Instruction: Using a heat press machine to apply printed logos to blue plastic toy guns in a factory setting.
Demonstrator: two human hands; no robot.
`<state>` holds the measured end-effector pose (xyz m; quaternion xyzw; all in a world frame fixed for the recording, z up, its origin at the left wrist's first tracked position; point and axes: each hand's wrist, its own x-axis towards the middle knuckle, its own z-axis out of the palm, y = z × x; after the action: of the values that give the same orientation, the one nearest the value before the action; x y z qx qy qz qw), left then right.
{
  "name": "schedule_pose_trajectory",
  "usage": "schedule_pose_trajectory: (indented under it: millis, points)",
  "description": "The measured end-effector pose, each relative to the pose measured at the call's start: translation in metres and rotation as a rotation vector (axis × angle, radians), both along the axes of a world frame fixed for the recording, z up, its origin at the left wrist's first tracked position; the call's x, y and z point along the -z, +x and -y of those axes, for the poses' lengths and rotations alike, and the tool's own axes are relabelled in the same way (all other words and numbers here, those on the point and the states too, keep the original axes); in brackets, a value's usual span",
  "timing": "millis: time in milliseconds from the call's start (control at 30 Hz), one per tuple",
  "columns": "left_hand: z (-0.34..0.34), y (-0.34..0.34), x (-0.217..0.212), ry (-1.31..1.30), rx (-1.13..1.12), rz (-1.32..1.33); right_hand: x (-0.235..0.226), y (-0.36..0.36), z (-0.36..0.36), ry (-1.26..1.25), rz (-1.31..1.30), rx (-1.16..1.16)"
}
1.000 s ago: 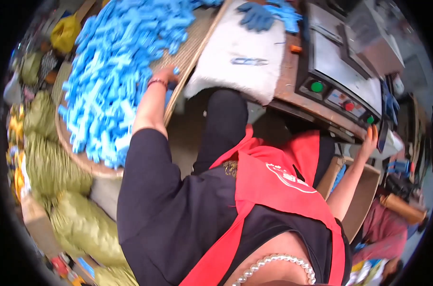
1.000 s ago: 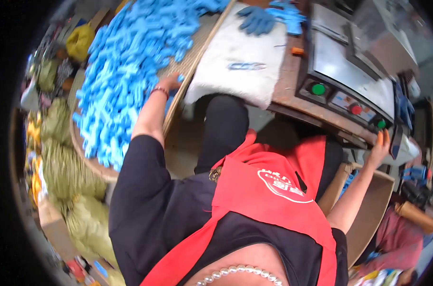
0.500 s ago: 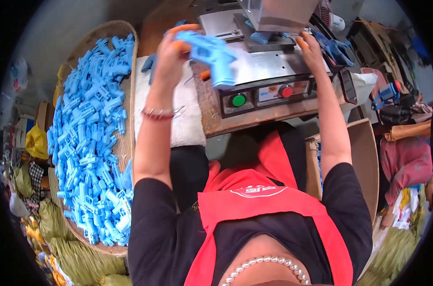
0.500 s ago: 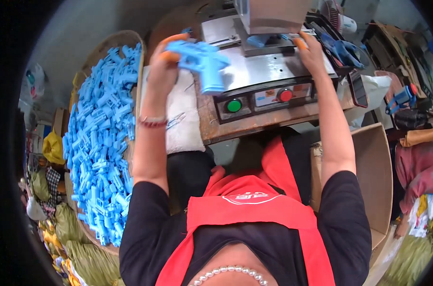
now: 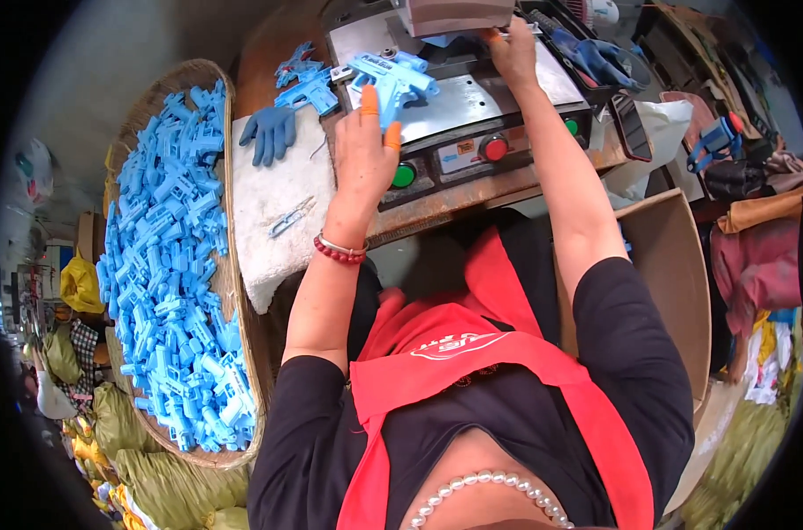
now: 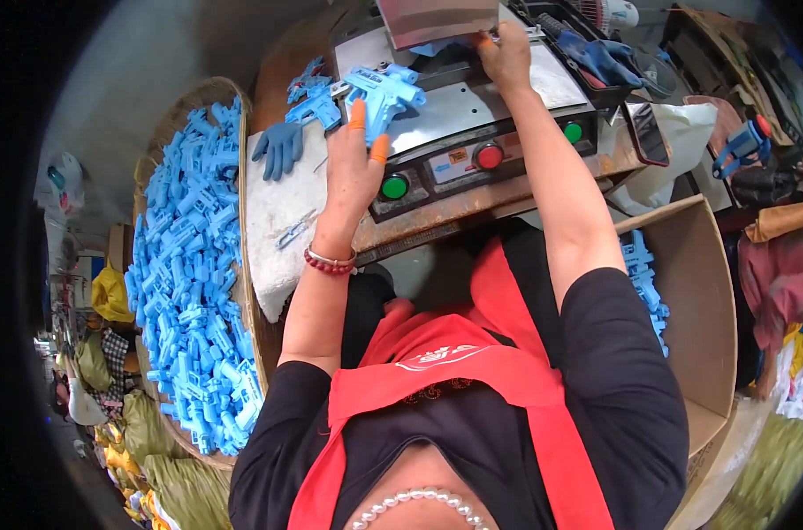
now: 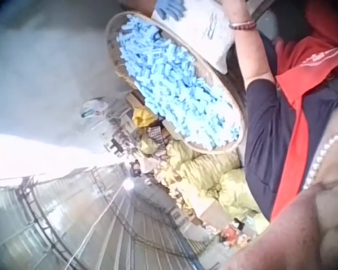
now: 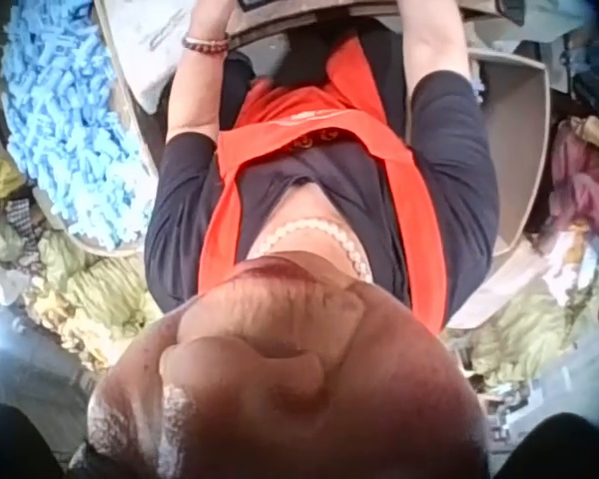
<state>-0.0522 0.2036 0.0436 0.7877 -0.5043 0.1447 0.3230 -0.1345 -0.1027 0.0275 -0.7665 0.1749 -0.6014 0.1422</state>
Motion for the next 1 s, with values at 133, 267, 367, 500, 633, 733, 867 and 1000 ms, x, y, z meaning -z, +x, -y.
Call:
schedule_pose_trajectory:
  millis: [133,267,367,500,633,733,867,1000]
  points:
    - [-0.006,-0.006,-0.010,-0.177,0.041,0.019,-0.059,-0.135,-0.060,-0.035,-0.124,0.209]
    - [0.050,0.009,-0.019,-0.227,0.122,0.136,-0.079,-0.258,-0.152,0.075,-0.170,0.332]
    - [0.093,0.014,-0.024,-0.116,0.081,0.196,-0.047,-0.301,-0.160,0.427,-0.066,0.220]
    - [0.127,0.015,-0.031,0.161,-0.017,0.211,-0.016,-0.272,-0.130,0.494,-0.226,0.130]
    - [0.119,0.020,-0.024,0.156,0.057,0.138,0.026,-0.223,-0.071,0.471,-0.153,0.072]
    - [0.089,0.023,-0.019,0.019,0.118,0.102,0.040,-0.201,-0.048,0.456,-0.189,0.114]
    - [0.006,0.008,-0.016,0.094,0.204,0.205,0.052,-0.197,-0.041,0.729,-0.284,-0.042]
    - [-0.037,0.019,0.020,0.057,0.270,0.316,0.063,-0.174,-0.045,0.629,-0.334,0.005]
